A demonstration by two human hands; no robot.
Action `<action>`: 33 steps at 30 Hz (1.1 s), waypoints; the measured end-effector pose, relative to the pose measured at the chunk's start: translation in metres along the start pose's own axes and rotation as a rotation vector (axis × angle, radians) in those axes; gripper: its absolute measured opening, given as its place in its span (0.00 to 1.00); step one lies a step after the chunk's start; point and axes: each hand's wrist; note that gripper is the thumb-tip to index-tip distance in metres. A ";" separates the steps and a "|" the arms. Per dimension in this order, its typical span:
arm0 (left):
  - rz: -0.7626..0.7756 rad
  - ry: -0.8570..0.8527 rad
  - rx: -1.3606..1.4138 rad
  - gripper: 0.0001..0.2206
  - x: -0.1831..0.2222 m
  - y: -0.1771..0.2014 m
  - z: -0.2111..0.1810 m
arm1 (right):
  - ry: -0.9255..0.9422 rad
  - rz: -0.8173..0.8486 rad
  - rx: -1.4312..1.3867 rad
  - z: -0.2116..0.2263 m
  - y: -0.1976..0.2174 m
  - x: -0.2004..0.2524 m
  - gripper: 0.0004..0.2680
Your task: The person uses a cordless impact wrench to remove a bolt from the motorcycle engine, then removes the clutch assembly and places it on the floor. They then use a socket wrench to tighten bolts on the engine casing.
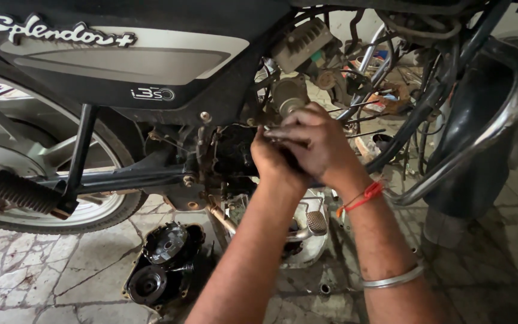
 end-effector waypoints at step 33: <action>-0.347 -0.394 -0.664 0.23 -0.048 -0.003 -0.030 | -1.159 -0.426 -0.340 -0.086 -0.084 -0.018 0.30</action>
Point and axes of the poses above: each hand's wrist, its own x-axis away from the middle knuckle, its own y-axis out of the back of the hand, z = x × y, and after that the axes turned 13 degrees about y, right-handed
